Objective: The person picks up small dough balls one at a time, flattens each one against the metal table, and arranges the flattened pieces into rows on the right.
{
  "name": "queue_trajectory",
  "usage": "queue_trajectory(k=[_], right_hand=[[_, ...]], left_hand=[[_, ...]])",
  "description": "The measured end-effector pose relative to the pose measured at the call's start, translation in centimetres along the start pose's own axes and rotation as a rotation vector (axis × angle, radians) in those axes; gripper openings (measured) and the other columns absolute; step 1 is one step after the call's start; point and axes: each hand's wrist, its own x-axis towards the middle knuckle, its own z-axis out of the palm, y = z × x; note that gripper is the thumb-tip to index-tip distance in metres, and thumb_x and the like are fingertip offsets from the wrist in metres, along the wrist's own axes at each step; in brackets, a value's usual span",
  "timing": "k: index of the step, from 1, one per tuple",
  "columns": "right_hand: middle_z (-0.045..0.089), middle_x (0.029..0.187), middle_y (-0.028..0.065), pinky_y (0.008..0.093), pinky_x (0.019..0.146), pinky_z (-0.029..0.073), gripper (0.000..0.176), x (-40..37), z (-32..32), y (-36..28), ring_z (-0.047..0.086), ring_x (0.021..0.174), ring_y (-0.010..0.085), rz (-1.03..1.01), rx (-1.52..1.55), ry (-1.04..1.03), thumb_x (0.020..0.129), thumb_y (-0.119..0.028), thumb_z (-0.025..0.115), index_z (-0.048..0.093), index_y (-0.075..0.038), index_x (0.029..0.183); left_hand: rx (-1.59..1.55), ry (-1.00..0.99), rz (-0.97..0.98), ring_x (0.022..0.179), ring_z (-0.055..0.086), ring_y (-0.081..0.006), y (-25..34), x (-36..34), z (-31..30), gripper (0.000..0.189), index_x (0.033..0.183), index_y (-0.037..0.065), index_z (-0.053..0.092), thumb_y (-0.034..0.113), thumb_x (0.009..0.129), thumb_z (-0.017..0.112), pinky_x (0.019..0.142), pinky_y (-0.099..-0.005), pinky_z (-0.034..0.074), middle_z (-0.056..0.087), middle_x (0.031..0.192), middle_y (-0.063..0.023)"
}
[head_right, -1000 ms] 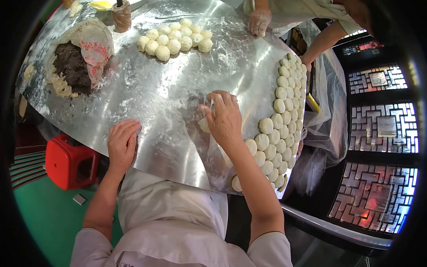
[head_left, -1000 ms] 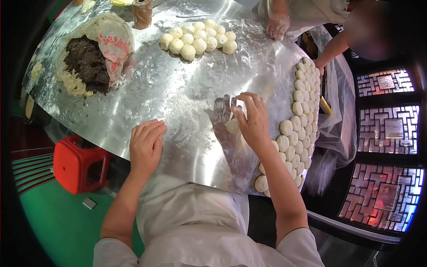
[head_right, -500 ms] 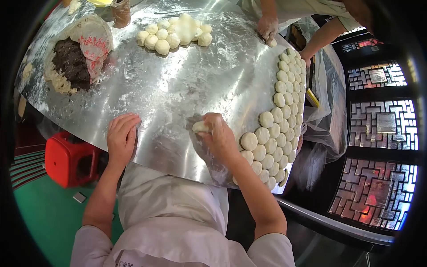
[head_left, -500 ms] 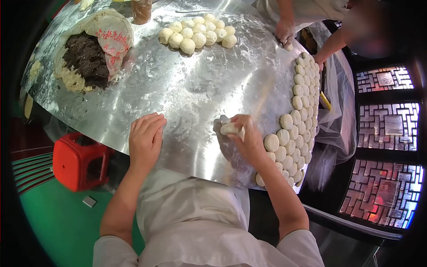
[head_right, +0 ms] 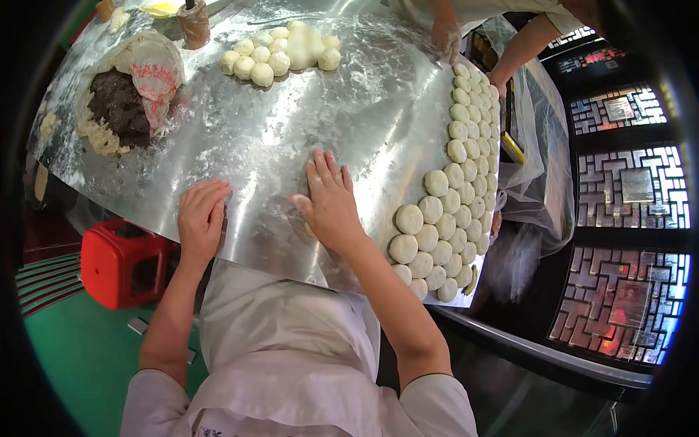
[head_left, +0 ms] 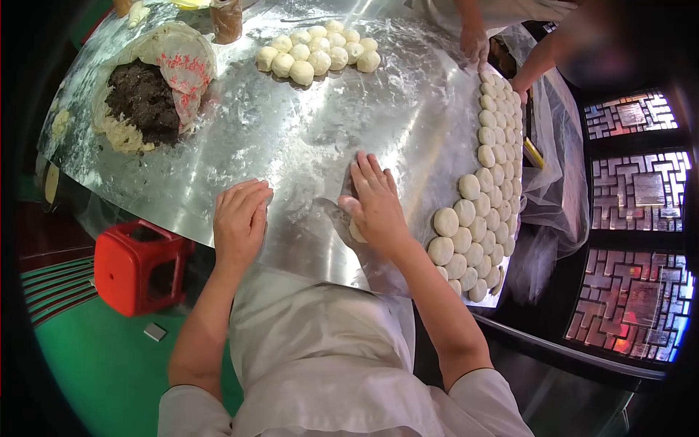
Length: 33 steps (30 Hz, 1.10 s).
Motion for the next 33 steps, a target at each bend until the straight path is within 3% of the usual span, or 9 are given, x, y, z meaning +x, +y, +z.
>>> queue_trajectory(k=[3, 6, 9, 11, 13, 21, 23, 27, 33], right_hand=[[0.054, 0.145, 0.0263, 0.0543, 0.117, 0.034, 0.063, -2.7, -2.7, 0.8, 0.043, 0.142, 0.0432, -0.110, -0.197, 0.010, 0.098, -0.032, 0.067, 0.046, 0.003, 0.146], [0.061, 0.126, 0.0237, 0.0489, 0.105, 0.045, 0.047, -5.8, -4.3, 0.4, 0.053, 0.127, 0.0425, 0.177, 0.239, -0.179, 0.090, -0.014, 0.074, 0.055, 0.001, 0.131], [0.060, 0.113, 0.0199, 0.0454, 0.092, 0.050, 0.038, -6.9, -5.9, 1.8, 0.059, 0.111, 0.0411, 0.336, 0.423, -0.096, 0.084, -0.002, 0.076, 0.057, -0.001, 0.117], [0.060, 0.114, 0.0194, 0.0449, 0.087, 0.052, 0.037, -6.4, -7.1, 6.3, 0.061, 0.104, 0.0402, 0.076, 0.046, 0.340, 0.085, -0.002, 0.074, 0.057, -0.002, 0.118], [0.060, 0.115, 0.0173, 0.0445, 0.082, 0.054, 0.035, -6.6, -8.5, 9.7, 0.063, 0.099, 0.0388, 0.043, -0.109, 0.349, 0.085, 0.003, 0.069, 0.059, -0.003, 0.118], [0.068, 0.112, 0.0101, 0.0450, 0.092, 0.051, 0.034, -2.7, -10.6, 15.4, 0.064, 0.107, 0.0328, 0.155, -0.084, 0.221, 0.086, 0.007, 0.052, 0.070, -0.008, 0.111], [0.069, 0.109, 0.0097, 0.0441, 0.098, 0.047, 0.042, -1.4, -10.7, 16.7, 0.065, 0.105, 0.0318, 0.017, -0.103, 0.046, 0.080, 0.011, 0.051, 0.072, -0.009, 0.111], [0.071, 0.099, 0.0082, 0.0430, 0.096, 0.045, 0.045, -0.3, -11.9, 18.5, 0.065, 0.101, 0.0305, 0.076, -0.097, -0.345, 0.075, 0.015, 0.050, 0.074, -0.009, 0.104], [0.069, 0.091, 0.0076, 0.0412, 0.088, 0.049, 0.031, 0.8, -10.9, 16.9, 0.067, 0.093, 0.0291, -0.040, -0.138, -0.136, 0.077, 0.012, 0.056, 0.074, -0.008, 0.093]], left_hand=[[0.002, 0.009, 0.009, 0.116, 0.066, -0.0324, 0.2, 0.1, -0.1, 0.022, 0.108, 0.003, 0.073, -0.002, 0.090, 0.061, 0.101, -0.0429, 0.047, 0.073, 0.116, -0.0120], [0.010, 0.026, 0.004, 0.114, 0.066, -0.0300, 0.1, 0.1, 0.1, 0.019, 0.106, 0.003, 0.073, -0.001, 0.090, 0.062, 0.099, -0.0427, 0.047, 0.073, 0.114, -0.0094], [0.021, 0.013, 0.015, 0.115, 0.066, -0.0302, 0.1, 0.1, 0.1, 0.020, 0.106, 0.002, 0.073, -0.001, 0.090, 0.061, 0.099, -0.0428, 0.047, 0.073, 0.114, -0.0100], [0.014, 0.004, 0.016, 0.115, 0.065, -0.0307, 0.2, 0.1, 0.1, 0.021, 0.106, 0.002, 0.073, -0.002, 0.090, 0.060, 0.099, -0.0432, 0.047, 0.073, 0.114, -0.0105], [0.011, 0.000, 0.007, 0.115, 0.065, -0.0314, 0.1, 0.2, 0.1, 0.021, 0.107, 0.002, 0.073, -0.002, 0.090, 0.060, 0.100, -0.0435, 0.047, 0.073, 0.115, -0.0112], [0.032, -0.009, 0.007, 0.115, 0.065, -0.0321, 0.2, 0.0, 0.2, 0.020, 0.107, 0.002, 0.072, -0.001, 0.091, 0.060, 0.102, -0.0436, 0.046, 0.073, 0.116, -0.0116], [0.042, -0.008, 0.015, 0.115, 0.065, -0.0321, 0.2, -0.1, 0.2, 0.020, 0.107, 0.002, 0.072, -0.001, 0.091, 0.060, 0.103, -0.0435, 0.046, 0.073, 0.117, -0.0115], [0.028, -0.020, 0.004, 0.117, 0.064, -0.0320, -0.2, -0.1, 0.2, 0.021, 0.107, 0.003, 0.073, 0.000, 0.091, 0.060, 0.104, -0.0435, 0.045, 0.073, 0.117, -0.0115], [0.038, -0.041, -0.033, 0.117, 0.064, -0.0327, 0.1, 0.0, 0.2, 0.021, 0.107, 0.003, 0.073, -0.001, 0.090, 0.060, 0.101, -0.0439, 0.045, 0.073, 0.117, -0.0113]])
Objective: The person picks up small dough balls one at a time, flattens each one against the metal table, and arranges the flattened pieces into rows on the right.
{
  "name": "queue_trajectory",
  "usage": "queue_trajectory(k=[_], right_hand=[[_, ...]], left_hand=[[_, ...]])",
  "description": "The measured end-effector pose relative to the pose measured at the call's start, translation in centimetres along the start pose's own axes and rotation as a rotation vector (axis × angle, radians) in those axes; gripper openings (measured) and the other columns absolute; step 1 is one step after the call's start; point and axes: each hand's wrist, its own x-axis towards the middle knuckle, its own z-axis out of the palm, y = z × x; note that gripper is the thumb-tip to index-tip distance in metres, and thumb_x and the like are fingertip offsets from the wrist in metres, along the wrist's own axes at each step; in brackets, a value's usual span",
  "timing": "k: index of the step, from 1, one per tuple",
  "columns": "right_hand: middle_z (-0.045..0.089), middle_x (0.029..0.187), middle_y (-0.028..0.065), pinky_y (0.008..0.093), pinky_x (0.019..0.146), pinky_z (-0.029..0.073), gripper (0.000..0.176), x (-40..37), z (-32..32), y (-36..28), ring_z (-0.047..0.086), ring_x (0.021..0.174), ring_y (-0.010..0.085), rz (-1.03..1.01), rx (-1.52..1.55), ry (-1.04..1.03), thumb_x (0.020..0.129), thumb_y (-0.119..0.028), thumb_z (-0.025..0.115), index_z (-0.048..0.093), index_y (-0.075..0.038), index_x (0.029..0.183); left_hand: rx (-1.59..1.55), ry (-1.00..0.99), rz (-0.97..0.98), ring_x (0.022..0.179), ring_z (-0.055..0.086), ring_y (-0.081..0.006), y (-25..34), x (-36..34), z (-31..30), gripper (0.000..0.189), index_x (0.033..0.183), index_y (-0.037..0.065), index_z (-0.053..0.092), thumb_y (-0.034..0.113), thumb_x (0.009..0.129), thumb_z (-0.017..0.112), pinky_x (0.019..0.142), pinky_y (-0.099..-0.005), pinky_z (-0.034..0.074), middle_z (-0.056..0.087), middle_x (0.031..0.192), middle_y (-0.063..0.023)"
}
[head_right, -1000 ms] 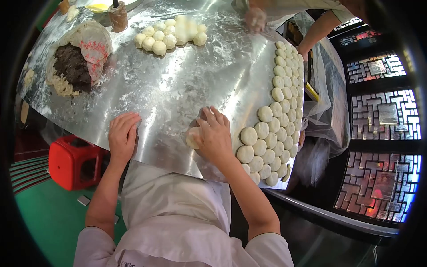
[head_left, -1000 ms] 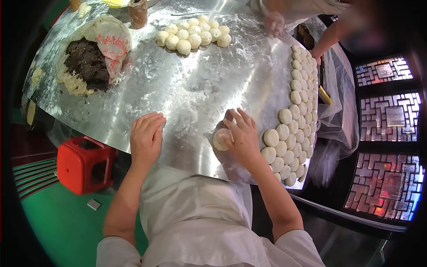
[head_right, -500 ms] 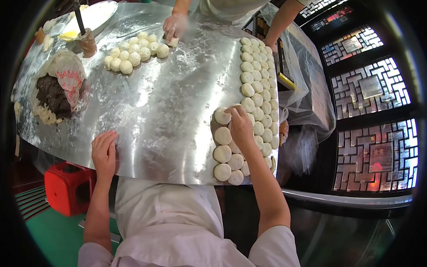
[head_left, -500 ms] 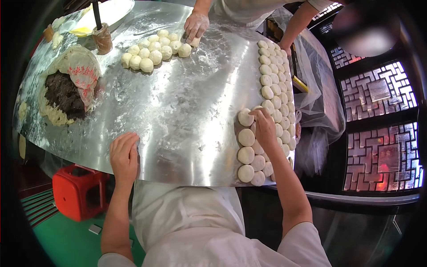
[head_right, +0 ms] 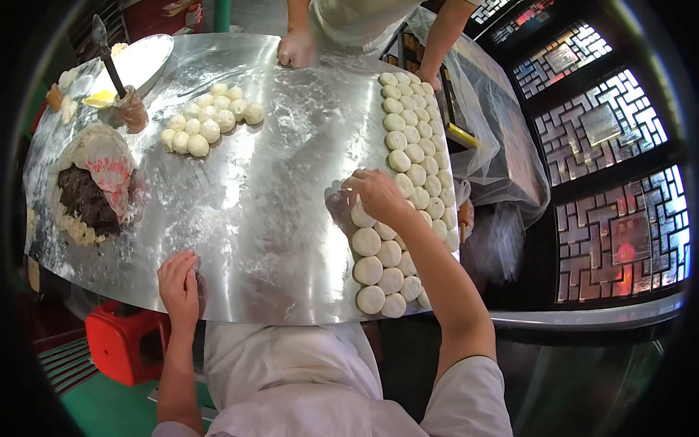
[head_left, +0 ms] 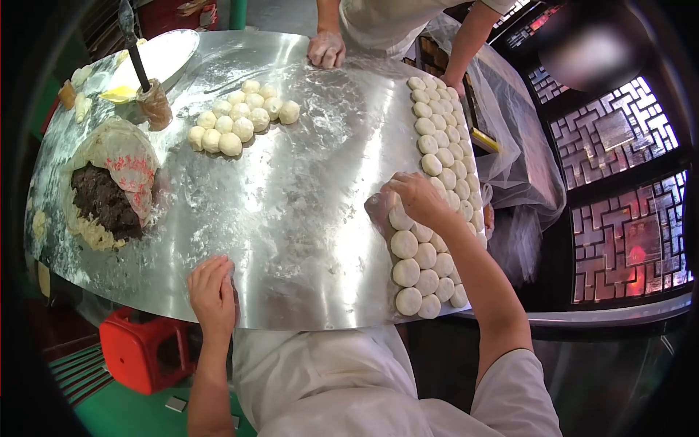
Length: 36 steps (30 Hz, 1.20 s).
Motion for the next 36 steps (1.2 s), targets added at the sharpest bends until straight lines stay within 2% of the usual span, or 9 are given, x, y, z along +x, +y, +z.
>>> queue_trajectory(k=[5, 7, 10, 16, 18, 24, 26, 32, 36], right_hand=[[0.068, 0.101, 0.0067, 0.0446, 0.088, 0.051, 0.020, 4.8, 0.2, -3.6, 0.067, 0.095, 0.0298, 0.082, -0.081, -0.358, 0.083, 0.002, 0.062, 0.070, -0.010, 0.097], [0.066, 0.112, 0.0087, 0.0477, 0.091, 0.051, 0.025, 7.9, 0.8, -4.7, 0.067, 0.099, 0.0326, 0.166, 0.176, -0.001, 0.089, -0.005, 0.065, 0.066, -0.012, 0.113], [0.062, 0.119, 0.0129, 0.0492, 0.093, 0.052, 0.039, 14.6, 2.6, -5.5, 0.064, 0.106, 0.0369, 0.113, 0.281, 0.219, 0.092, -0.013, 0.068, 0.058, -0.012, 0.130], [0.061, 0.123, 0.0199, 0.0488, 0.095, 0.052, 0.051, 25.0, 5.6, -6.6, 0.061, 0.116, 0.0396, 0.164, 0.203, 0.316, 0.089, -0.025, 0.074, 0.053, -0.005, 0.131], [0.061, 0.122, 0.0224, 0.0503, 0.096, 0.051, 0.050, 25.6, 5.3, -6.0, 0.061, 0.116, 0.0399, 0.052, 0.106, 0.142, 0.088, -0.028, 0.075, 0.054, -0.002, 0.126], [0.061, 0.115, 0.0258, 0.0542, 0.085, 0.053, 0.034, 20.7, 4.7, 2.4, 0.064, 0.101, 0.0454, 0.377, 0.027, 0.312, 0.093, -0.025, 0.067, 0.052, -0.001, 0.113], [0.059, 0.115, 0.0271, 0.0550, 0.082, 0.054, 0.032, 17.3, 5.2, 1.5, 0.065, 0.096, 0.0463, 0.327, -0.001, 0.224, 0.094, -0.024, 0.066, 0.051, -0.002, 0.111], [0.057, 0.119, 0.0180, 0.0490, 0.084, 0.057, 0.042, 5.6, 5.8, -13.0, 0.063, 0.103, 0.0402, -0.135, 0.218, -0.051, 0.093, -0.033, 0.074, 0.055, -0.006, 0.119], [0.056, 0.120, 0.0170, 0.0469, 0.093, 0.053, 0.049, 3.1, 6.2, -14.6, 0.057, 0.112, 0.0402, -0.067, 0.266, 0.187, 0.083, -0.017, 0.081, 0.056, -0.006, 0.124]], left_hand=[[-0.024, -0.002, 0.015, 0.116, 0.064, -0.0323, 0.0, 0.2, -0.2, 0.021, 0.106, 0.004, 0.073, 0.001, 0.089, 0.062, 0.100, -0.0450, 0.044, 0.072, 0.117, -0.0101], [-0.010, -0.009, 0.001, 0.116, 0.065, -0.0319, 0.1, 0.3, -0.4, 0.021, 0.106, 0.004, 0.074, 0.002, 0.089, 0.062, 0.100, -0.0450, 0.044, 0.072, 0.117, -0.0099], [-0.005, -0.028, -0.008, 0.116, 0.065, -0.0313, 0.1, 0.4, -0.5, 0.022, 0.106, 0.004, 0.074, 0.003, 0.088, 0.063, 0.100, -0.0448, 0.044, 0.072, 0.117, -0.0093], [-0.005, -0.035, -0.029, 0.116, 0.065, -0.0311, 0.0, 0.3, -0.5, 0.024, 0.108, 0.004, 0.074, 0.002, 0.086, 0.063, 0.099, -0.0447, 0.045, 0.073, 0.118, -0.0089], [-0.008, -0.037, -0.038, 0.115, 0.065, -0.0311, 0.0, 0.3, -0.6, 0.025, 0.108, 0.003, 0.075, 0.002, 0.086, 0.063, 0.099, -0.0448, 0.045, 0.072, 0.118, -0.0089], [-0.051, -0.025, -0.024, 0.113, 0.066, -0.0318, 0.1, 0.3, -0.7, 0.025, 0.108, 0.002, 0.074, 0.001, 0.086, 0.063, 0.097, -0.0455, 0.046, 0.072, 0.117, -0.0105], [-0.040, -0.022, -0.002, 0.114, 0.066, -0.0320, 0.1, 0.4, -0.9, 0.024, 0.109, 0.002, 0.073, 0.001, 0.087, 0.063, 0.097, -0.0457, 0.046, 0.072, 0.117, -0.0109], [-0.035, -0.020, 0.003, 0.115, 0.065, -0.0321, 0.2, 0.4, -0.8, 0.022, 0.109, 0.002, 0.072, 0.001, 0.089, 0.063, 0.097, -0.0452, 0.046, 0.071, 0.116, -0.0107], [-0.032, -0.009, -0.004, 0.115, 0.065, -0.0316, 0.1, 0.2, -0.5, 0.020, 0.109, 0.003, 0.072, 0.002, 0.090, 0.063, 0.097, -0.0445, 0.046, 0.071, 0.116, -0.0102]])
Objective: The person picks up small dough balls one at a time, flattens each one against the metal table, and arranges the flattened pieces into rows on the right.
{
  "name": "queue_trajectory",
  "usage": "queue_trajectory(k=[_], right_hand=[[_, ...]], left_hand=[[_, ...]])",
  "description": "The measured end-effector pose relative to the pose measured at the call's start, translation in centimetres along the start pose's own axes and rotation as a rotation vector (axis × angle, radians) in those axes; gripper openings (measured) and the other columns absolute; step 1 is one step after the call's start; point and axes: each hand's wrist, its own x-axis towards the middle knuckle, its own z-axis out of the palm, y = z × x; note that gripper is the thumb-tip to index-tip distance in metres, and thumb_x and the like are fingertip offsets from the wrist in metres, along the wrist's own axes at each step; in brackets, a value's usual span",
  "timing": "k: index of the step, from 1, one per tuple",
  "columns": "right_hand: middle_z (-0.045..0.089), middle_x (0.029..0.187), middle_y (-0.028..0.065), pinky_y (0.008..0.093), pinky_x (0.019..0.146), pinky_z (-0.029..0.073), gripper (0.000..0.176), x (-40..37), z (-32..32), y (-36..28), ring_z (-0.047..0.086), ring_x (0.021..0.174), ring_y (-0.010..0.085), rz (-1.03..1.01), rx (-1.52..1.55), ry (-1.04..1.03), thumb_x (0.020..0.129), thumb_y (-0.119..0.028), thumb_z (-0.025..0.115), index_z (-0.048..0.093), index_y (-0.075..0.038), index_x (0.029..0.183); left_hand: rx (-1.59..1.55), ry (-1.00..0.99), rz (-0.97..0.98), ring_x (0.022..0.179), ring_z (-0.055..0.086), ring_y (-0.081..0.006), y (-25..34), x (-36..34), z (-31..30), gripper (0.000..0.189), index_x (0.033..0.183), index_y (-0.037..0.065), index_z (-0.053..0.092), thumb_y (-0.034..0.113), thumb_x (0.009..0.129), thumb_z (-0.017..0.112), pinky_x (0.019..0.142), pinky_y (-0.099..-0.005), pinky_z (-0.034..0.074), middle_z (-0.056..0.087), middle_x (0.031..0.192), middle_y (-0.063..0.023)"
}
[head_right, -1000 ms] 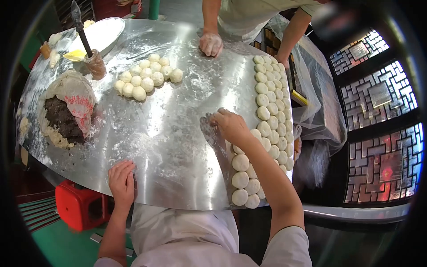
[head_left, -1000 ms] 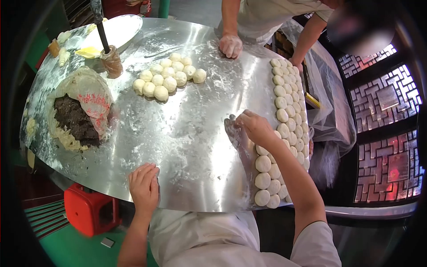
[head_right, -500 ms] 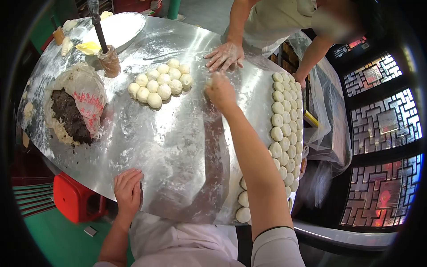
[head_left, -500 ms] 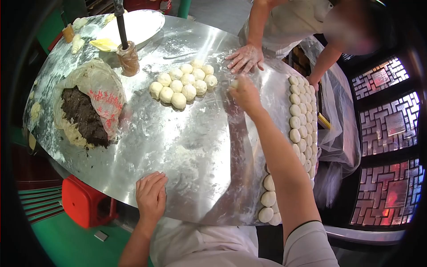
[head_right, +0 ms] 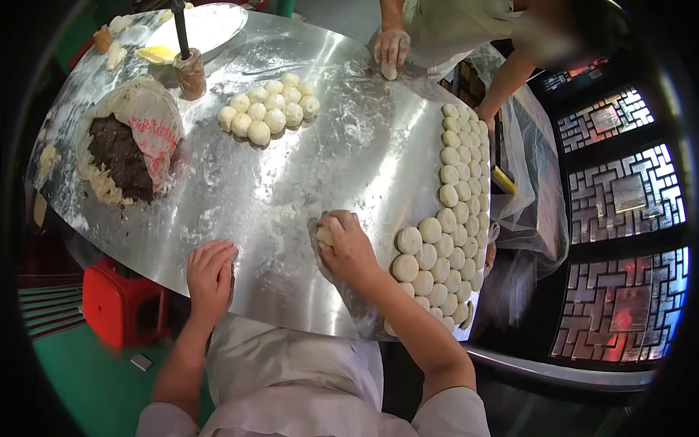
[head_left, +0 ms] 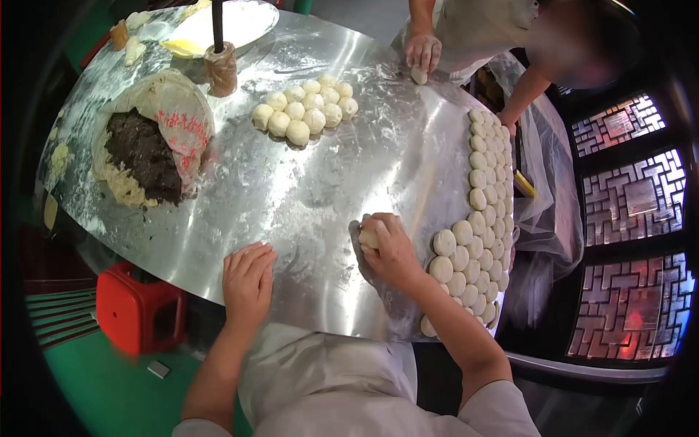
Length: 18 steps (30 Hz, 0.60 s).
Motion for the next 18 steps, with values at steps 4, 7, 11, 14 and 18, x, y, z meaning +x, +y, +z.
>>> queue_trajectory(k=[4, 7, 11, 14, 18], right_hand=[[0.056, 0.119, 0.0190, 0.0482, 0.091, 0.049, 0.041, -0.3, 0.5, -0.5, 0.054, 0.106, 0.0408, 0.031, 0.013, 0.035, 0.083, -0.007, 0.076, 0.056, -0.002, 0.118], [0.057, 0.117, 0.0196, 0.0488, 0.090, 0.048, 0.038, -0.5, 2.3, 0.1, 0.054, 0.105, 0.0409, 0.028, -0.008, 0.084, 0.084, -0.009, 0.076, 0.057, -0.002, 0.115], [0.058, 0.117, 0.0183, 0.0481, 0.088, 0.047, 0.034, 0.6, 0.4, -1.4, 0.054, 0.105, 0.0399, -0.013, -0.027, 0.024, 0.086, -0.013, 0.077, 0.059, -0.004, 0.114], [0.058, 0.118, 0.0170, 0.0471, 0.089, 0.048, 0.030, 2.3, -1.3, 0.1, 0.054, 0.104, 0.0385, 0.076, 0.021, 0.045, 0.087, -0.016, 0.076, 0.061, -0.006, 0.112], [0.048, 0.151, 0.0223, 0.0541, 0.115, 0.034, 0.056, 4.4, 1.9, 1.8, 0.043, 0.141, 0.0415, 0.071, -0.260, 0.053, 0.096, -0.043, 0.066, 0.059, -0.006, 0.138]], left_hand=[[0.003, 0.025, 0.022, 0.115, 0.065, -0.0307, 0.1, 0.0, 0.1, 0.019, 0.108, 0.003, 0.072, 0.002, 0.091, 0.063, 0.097, -0.0438, 0.046, 0.071, 0.116, -0.0096], [-0.004, 0.040, 0.025, 0.115, 0.065, -0.0302, 0.1, -0.1, 0.0, 0.019, 0.108, 0.003, 0.073, 0.002, 0.092, 0.063, 0.097, -0.0434, 0.046, 0.071, 0.116, -0.0094], [-0.011, 0.046, 0.031, 0.115, 0.065, -0.0300, 0.2, 0.0, 0.0, 0.019, 0.108, 0.003, 0.073, 0.002, 0.092, 0.063, 0.097, -0.0430, 0.046, 0.071, 0.116, -0.0094], [-0.015, 0.051, 0.028, 0.115, 0.065, -0.0301, 0.1, -0.1, 0.1, 0.019, 0.108, 0.004, 0.073, 0.002, 0.092, 0.063, 0.097, -0.0428, 0.046, 0.071, 0.115, -0.0093], [-0.022, 0.050, 0.023, 0.115, 0.065, -0.0302, 0.1, 0.0, 0.1, 0.018, 0.107, 0.004, 0.072, 0.001, 0.091, 0.064, 0.097, -0.0425, 0.046, 0.071, 0.115, -0.0092]])
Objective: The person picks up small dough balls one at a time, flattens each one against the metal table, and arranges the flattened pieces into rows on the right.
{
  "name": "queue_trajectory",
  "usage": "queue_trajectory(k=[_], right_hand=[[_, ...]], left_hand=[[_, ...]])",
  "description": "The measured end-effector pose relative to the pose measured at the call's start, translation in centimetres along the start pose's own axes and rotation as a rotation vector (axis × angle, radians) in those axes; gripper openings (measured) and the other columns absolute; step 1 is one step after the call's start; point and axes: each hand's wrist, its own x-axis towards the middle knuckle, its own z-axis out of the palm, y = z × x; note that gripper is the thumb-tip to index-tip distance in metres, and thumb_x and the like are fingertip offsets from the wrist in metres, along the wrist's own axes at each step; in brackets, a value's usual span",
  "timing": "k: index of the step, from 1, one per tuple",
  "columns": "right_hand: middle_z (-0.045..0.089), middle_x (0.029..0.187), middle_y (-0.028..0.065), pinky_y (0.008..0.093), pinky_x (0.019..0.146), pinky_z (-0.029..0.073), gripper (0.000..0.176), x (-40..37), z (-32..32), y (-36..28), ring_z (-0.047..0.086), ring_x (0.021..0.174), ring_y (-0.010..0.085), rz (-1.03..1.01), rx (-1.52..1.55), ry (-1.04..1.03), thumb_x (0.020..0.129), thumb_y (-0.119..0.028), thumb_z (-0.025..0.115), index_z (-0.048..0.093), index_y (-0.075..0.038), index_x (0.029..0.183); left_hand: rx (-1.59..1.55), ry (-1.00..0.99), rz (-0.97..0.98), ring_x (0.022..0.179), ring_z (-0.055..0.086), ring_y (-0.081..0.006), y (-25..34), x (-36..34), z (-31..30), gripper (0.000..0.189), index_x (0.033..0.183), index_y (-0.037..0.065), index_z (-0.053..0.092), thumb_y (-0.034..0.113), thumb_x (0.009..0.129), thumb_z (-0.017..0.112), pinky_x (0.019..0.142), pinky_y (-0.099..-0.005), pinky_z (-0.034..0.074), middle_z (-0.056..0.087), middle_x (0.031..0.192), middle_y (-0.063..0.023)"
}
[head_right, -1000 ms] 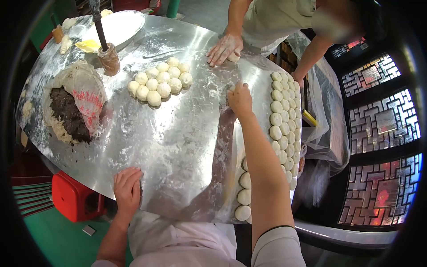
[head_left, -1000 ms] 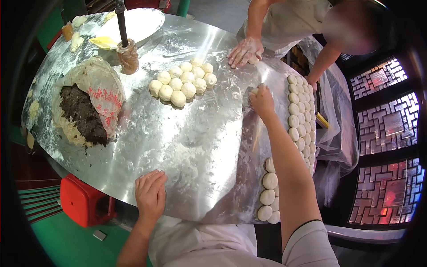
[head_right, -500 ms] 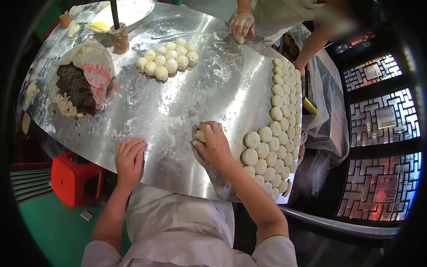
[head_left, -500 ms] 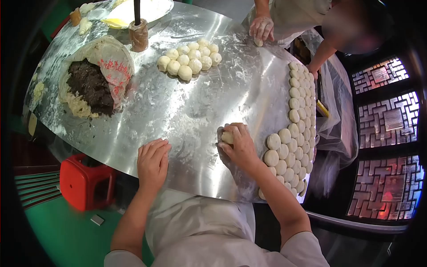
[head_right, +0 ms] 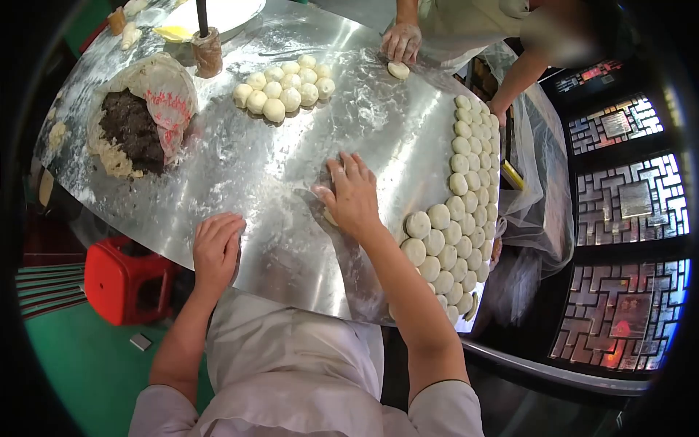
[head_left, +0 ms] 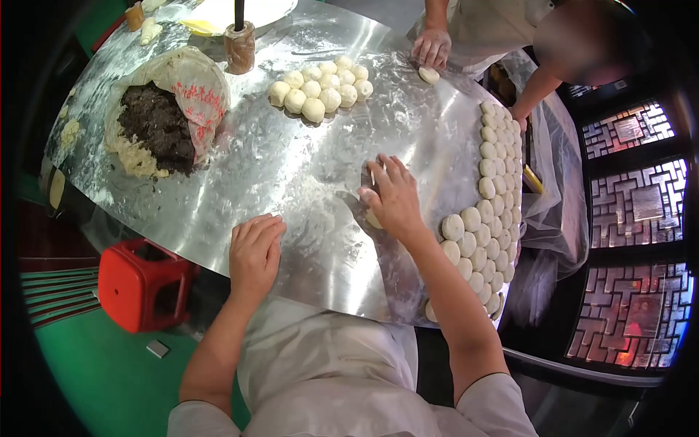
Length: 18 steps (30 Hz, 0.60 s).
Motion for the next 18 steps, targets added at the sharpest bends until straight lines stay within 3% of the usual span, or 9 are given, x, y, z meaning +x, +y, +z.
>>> queue_trajectory(k=[1, 4, 6, 8, 9, 10, 12, 15, 18], right_hand=[[0.034, 0.164, 0.0241, 0.0577, 0.123, 0.022, 0.070, 0.4, 1.0, -0.5, 0.028, 0.153, 0.0408, 0.029, -0.020, -0.089, 0.099, -0.053, 0.059, 0.050, -0.006, 0.150], [0.030, 0.166, 0.0243, 0.0568, 0.124, 0.021, 0.074, 1.8, 1.4, -1.2, 0.027, 0.154, 0.0416, 0.010, -0.086, -0.152, 0.100, -0.055, 0.058, 0.048, -0.005, 0.153], [0.036, 0.163, 0.0248, 0.0565, 0.122, 0.024, 0.073, 1.3, 1.1, 0.1, 0.031, 0.151, 0.0427, -0.033, -0.096, -0.108, 0.101, -0.053, 0.057, 0.046, -0.003, 0.153], [0.040, 0.160, 0.0252, 0.0565, 0.122, 0.025, 0.073, -0.3, -0.3, 1.2, 0.034, 0.150, 0.0427, 0.116, 0.045, -0.132, 0.101, -0.050, 0.058, 0.042, -0.004, 0.156], [0.054, 0.148, 0.0232, 0.0523, 0.113, 0.038, 0.059, -1.9, -0.1, 1.8, 0.048, 0.138, 0.0418, -0.020, -0.138, 0.030, 0.095, -0.032, 0.070, 0.050, -0.002, 0.142], [0.054, 0.148, 0.0232, 0.0523, 0.113, 0.038, 0.059, -3.0, -1.1, 0.9, 0.048, 0.138, 0.0418, -0.019, -0.139, 0.021, 0.095, -0.032, 0.070, 0.050, -0.002, 0.142], [0.061, 0.131, 0.0190, 0.0468, 0.098, 0.049, 0.044, -5.5, -3.6, -1.0, 0.058, 0.119, 0.0396, 0.012, 0.374, -0.019, 0.084, -0.013, 0.079, 0.053, -0.003, 0.118], [0.064, 0.116, 0.0153, 0.0437, 0.084, 0.052, 0.044, -8.2, -4.7, -3.0, 0.059, 0.102, 0.0365, -0.162, 0.484, -0.155, 0.077, -0.002, 0.081, 0.047, -0.006, 0.104], [0.064, 0.115, 0.0149, 0.0447, 0.083, 0.052, 0.041, -8.1, -5.0, -3.6, 0.060, 0.103, 0.0356, -0.112, 0.367, -0.186, 0.079, -0.005, 0.081, 0.050, -0.005, 0.106]], left_hand=[[0.001, -0.004, -0.002, 0.115, 0.065, -0.0302, 0.0, 0.0, 0.0, 0.018, 0.107, 0.004, 0.072, 0.001, 0.091, 0.064, 0.097, -0.0425, 0.046, 0.071, 0.115, -0.0092], [0.018, -0.002, 0.017, 0.115, 0.065, -0.0303, 0.2, -0.1, 0.1, 0.018, 0.107, 0.004, 0.072, 0.001, 0.091, 0.064, 0.097, -0.0427, 0.047, 0.072, 0.115, -0.0093], [0.015, -0.002, 0.008, 0.113, 0.065, -0.0327, 0.1, 0.0, 0.0, 0.020, 0.107, 0.003, 0.073, -0.001, 0.090, 0.062, 0.098, -0.0435, 0.047, 0.072, 0.114, -0.0115], [0.022, 0.014, 0.018, 0.114, 0.065, -0.0313, -0.2, -0.1, 0.0, 0.019, 0.107, 0.003, 0.073, 0.000, 0.091, 0.063, 0.098, -0.0434, 0.047, 0.072, 0.115, -0.0102], [0.021, 0.013, 0.031, 0.115, 0.065, -0.0298, -0.4, -0.3, 0.2, 0.019, 0.107, 0.004, 0.072, 0.002, 0.091, 0.064, 0.098, -0.0432, 0.047, 0.072, 0.116, -0.0089], [0.016, 0.010, 0.024, 0.115, 0.065, -0.0298, -0.3, -0.4, 0.1, 0.019, 0.107, 0.004, 0.072, 0.002, 0.091, 0.064, 0.098, -0.0432, 0.047, 0.072, 0.116, -0.0089], [0.007, 0.014, 0.007, 0.115, 0.065, -0.0295, -0.1, -0.1, 0.1, 0.018, 0.107, 0.004, 0.073, 0.002, 0.091, 0.064, 0.098, -0.0429, 0.047, 0.072, 0.115, -0.0089], [0.015, 0.009, 0.012, 0.115, 0.065, -0.0294, -0.1, -0.1, 0.1, 0.019, 0.107, 0.004, 0.073, 0.002, 0.091, 0.064, 0.097, -0.0426, 0.047, 0.072, 0.115, -0.0089], [0.023, 0.012, 0.022, 0.115, 0.065, -0.0293, 0.0, -0.1, 0.2, 0.019, 0.107, 0.004, 0.073, 0.002, 0.091, 0.064, 0.097, -0.0425, 0.047, 0.072, 0.115, -0.0086]])
